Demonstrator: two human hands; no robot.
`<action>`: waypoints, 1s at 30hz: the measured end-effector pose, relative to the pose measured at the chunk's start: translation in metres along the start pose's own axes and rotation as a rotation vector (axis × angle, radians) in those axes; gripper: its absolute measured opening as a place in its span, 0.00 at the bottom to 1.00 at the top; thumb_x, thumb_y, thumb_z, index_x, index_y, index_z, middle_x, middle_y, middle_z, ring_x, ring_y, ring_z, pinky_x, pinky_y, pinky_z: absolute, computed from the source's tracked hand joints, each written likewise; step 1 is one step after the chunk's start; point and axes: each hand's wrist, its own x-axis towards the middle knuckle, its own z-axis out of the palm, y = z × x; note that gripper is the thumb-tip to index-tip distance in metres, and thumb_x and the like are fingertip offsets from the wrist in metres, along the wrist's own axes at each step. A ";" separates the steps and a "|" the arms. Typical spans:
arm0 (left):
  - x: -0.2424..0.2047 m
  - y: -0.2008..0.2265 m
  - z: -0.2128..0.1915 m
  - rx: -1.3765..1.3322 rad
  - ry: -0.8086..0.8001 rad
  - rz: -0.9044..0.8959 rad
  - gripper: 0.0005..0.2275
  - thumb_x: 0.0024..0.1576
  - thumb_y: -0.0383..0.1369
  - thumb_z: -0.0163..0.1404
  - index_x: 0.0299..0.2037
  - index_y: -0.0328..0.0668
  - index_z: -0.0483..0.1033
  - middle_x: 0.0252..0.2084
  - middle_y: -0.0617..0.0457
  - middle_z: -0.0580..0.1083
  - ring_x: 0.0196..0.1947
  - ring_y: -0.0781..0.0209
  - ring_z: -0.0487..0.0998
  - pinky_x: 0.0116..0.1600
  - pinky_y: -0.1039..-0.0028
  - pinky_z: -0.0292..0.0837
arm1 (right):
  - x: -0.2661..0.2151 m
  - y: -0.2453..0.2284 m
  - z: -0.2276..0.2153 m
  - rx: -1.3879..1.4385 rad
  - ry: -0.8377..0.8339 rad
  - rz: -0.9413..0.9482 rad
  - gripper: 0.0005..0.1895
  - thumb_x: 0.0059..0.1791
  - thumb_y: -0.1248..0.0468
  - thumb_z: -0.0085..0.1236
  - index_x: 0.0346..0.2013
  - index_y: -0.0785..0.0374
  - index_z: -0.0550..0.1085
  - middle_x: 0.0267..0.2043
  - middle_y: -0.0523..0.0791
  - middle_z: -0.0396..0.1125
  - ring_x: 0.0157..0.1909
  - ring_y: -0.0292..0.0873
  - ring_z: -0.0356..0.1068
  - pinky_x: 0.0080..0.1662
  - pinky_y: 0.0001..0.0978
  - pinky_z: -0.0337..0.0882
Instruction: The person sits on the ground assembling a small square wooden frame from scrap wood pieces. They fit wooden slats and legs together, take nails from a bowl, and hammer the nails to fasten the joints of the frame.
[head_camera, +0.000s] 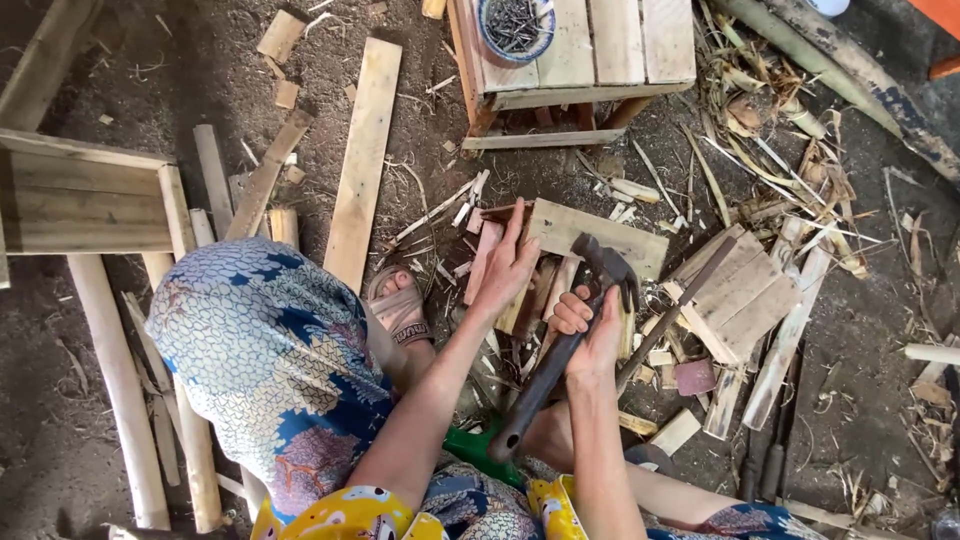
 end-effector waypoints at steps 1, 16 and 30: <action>0.006 -0.015 -0.001 0.035 0.002 0.040 0.26 0.58 0.36 0.39 0.68 0.58 0.47 0.55 0.28 0.64 0.29 0.50 0.78 0.34 0.71 0.80 | 0.001 0.001 -0.001 0.054 0.018 0.013 0.23 0.49 0.40 0.41 0.27 0.56 0.62 0.16 0.34 0.47 0.15 0.32 0.49 0.22 0.25 0.55; 0.020 -0.035 0.011 0.124 0.133 0.197 0.27 0.58 0.34 0.38 0.68 0.58 0.44 0.62 0.33 0.59 0.60 0.30 0.59 0.63 0.49 0.55 | 0.019 0.030 0.043 0.049 0.249 0.006 0.25 0.50 0.42 0.38 0.23 0.58 0.60 0.17 0.35 0.48 0.16 0.33 0.50 0.23 0.27 0.57; 0.016 -0.027 -0.001 0.219 0.082 0.329 0.29 0.57 0.42 0.35 0.70 0.57 0.39 0.63 0.32 0.59 0.62 0.37 0.58 0.69 0.56 0.42 | 0.040 0.016 0.056 0.175 0.053 0.096 0.25 0.51 0.43 0.36 0.19 0.57 0.57 0.18 0.34 0.47 0.17 0.30 0.51 0.24 0.23 0.58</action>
